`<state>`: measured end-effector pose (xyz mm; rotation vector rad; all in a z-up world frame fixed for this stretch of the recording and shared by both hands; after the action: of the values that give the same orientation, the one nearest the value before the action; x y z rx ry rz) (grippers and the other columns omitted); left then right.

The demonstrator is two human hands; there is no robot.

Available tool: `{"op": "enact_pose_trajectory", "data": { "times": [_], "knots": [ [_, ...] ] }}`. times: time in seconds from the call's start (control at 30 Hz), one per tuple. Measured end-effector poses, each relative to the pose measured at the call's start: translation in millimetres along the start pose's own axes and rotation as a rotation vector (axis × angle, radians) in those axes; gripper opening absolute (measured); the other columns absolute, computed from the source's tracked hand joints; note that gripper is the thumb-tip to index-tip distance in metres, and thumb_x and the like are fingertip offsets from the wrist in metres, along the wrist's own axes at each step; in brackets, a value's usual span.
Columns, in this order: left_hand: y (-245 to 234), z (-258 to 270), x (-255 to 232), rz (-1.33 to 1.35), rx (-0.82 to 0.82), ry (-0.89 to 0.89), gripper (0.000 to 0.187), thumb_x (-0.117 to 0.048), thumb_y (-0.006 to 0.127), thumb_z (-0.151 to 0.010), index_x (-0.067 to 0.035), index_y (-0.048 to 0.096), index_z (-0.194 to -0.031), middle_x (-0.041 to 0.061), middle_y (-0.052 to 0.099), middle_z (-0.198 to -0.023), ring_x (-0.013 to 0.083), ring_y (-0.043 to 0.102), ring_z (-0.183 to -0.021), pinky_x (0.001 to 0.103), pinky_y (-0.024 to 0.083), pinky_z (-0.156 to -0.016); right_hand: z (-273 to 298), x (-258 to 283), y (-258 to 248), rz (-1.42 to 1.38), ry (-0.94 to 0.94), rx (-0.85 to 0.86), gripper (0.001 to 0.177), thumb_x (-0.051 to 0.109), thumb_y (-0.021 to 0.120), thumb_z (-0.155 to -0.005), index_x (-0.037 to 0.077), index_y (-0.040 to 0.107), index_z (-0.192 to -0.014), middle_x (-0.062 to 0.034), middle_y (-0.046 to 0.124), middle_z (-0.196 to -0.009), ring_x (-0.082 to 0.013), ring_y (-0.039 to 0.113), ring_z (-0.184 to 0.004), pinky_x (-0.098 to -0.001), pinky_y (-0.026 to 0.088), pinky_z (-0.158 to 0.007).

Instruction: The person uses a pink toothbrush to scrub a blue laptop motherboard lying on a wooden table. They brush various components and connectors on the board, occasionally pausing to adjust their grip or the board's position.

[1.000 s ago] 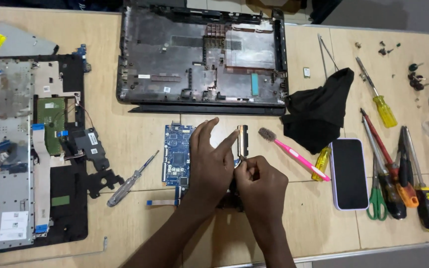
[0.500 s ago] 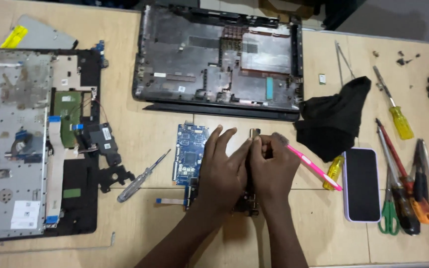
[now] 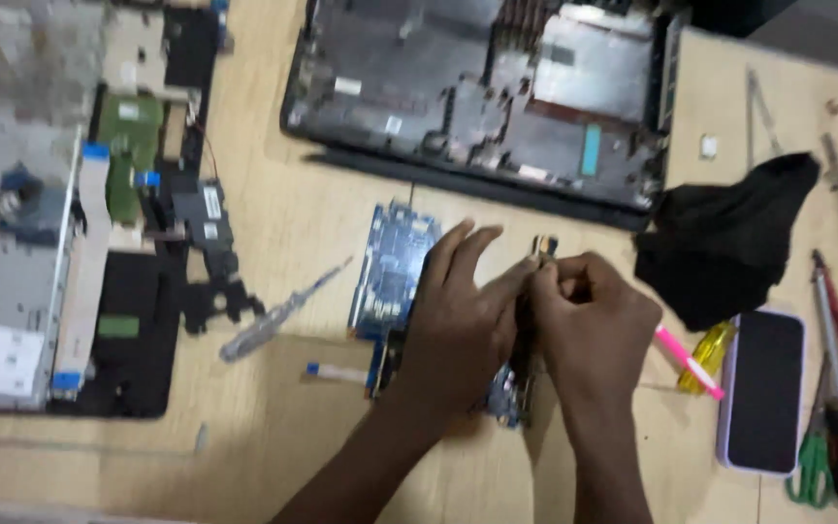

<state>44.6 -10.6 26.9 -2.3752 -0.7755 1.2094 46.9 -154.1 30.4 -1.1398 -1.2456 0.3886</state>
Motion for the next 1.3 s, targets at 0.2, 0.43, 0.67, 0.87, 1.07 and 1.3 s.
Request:
{"op": "enact_pose_trajectory", "data": {
  "times": [0.2,0.43,0.67,0.87,1.07,1.3],
  "knots": [
    [-7.6,-0.5,1.1,0.082,0.021,-0.012,0.018,0.005,0.073,-0.093,0.003,0.073,-0.111,0.028,0.061,-0.127,0.0478,0.055,-0.126,0.056,0.050,-0.112,22.3,26.4,-16.7,-0.037,-0.114,0.077,0.028,0.009,0.063,-0.084,0.003,0.054,-0.058,-0.0004,0.045,-0.047,-0.0073,0.033,-0.049,-0.0384,0.043,-0.125],
    [-9.6,4.5,2.4,0.126,-0.002,-0.024,0.019,0.013,0.071,-0.093,0.006,0.070,-0.111,0.026,0.060,-0.128,0.0466,0.053,-0.131,0.055,0.050,-0.113,38.5,12.9,-18.9,0.101,0.096,0.152,0.022,0.021,0.067,-0.087,0.011,0.067,-0.066,0.0042,0.058,-0.055,-0.0060,0.048,-0.057,-0.0298,0.041,-0.059],
    [2.3,7.7,8.2,0.047,0.084,-0.087,0.023,0.005,0.069,-0.093,-0.001,0.074,-0.114,0.020,0.061,-0.133,0.0410,0.050,-0.136,0.052,0.048,-0.112,40.9,15.5,-20.8,0.028,0.104,0.188,0.024,0.016,0.068,-0.087,0.008,0.068,-0.065,0.0023,0.055,-0.052,-0.0060,0.044,-0.056,-0.0298,0.038,-0.055],
    [5.8,7.6,10.5,0.031,0.133,-0.100,0.035,0.009,0.069,-0.086,-0.005,0.074,-0.118,0.020,0.060,-0.136,0.0416,0.048,-0.138,0.054,0.047,-0.111,36.4,15.6,-23.7,-0.014,0.131,0.133,0.020,0.015,0.066,-0.089,0.010,0.069,-0.070,0.0028,0.053,-0.055,-0.0063,0.043,-0.058,-0.0285,0.039,-0.057],
    [1.9,9.7,6.4,0.041,0.137,-0.067,0.044,0.012,0.064,-0.085,-0.009,0.073,-0.123,0.022,0.058,-0.138,0.0444,0.047,-0.138,0.055,0.046,-0.115,16.7,14.5,-13.4,-0.020,-0.144,0.031,0.014,0.014,0.068,-0.098,0.007,0.074,-0.087,-0.0019,0.064,-0.065,-0.0102,0.054,-0.061,-0.0309,0.045,-0.065],
    [0.1,8.5,7.0,0.059,0.165,-0.084,0.036,0.004,0.066,-0.092,-0.009,0.072,-0.125,0.023,0.055,-0.141,0.0455,0.045,-0.141,0.055,0.044,-0.116,5.7,23.2,-4.9,-0.048,-0.036,0.066,0.020,0.019,0.068,-0.097,0.006,0.075,-0.084,-0.0005,0.063,-0.063,-0.0085,0.054,-0.059,-0.0298,0.045,-0.057]
  ]
}}
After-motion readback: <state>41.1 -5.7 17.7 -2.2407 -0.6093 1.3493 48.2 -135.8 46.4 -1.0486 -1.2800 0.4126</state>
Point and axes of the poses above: each hand's wrist, its own z-axis away from the middle knuckle, its own y-axis out of the palm, x = y × z, the point moved 6 cm from there along -z, towards the middle knuckle
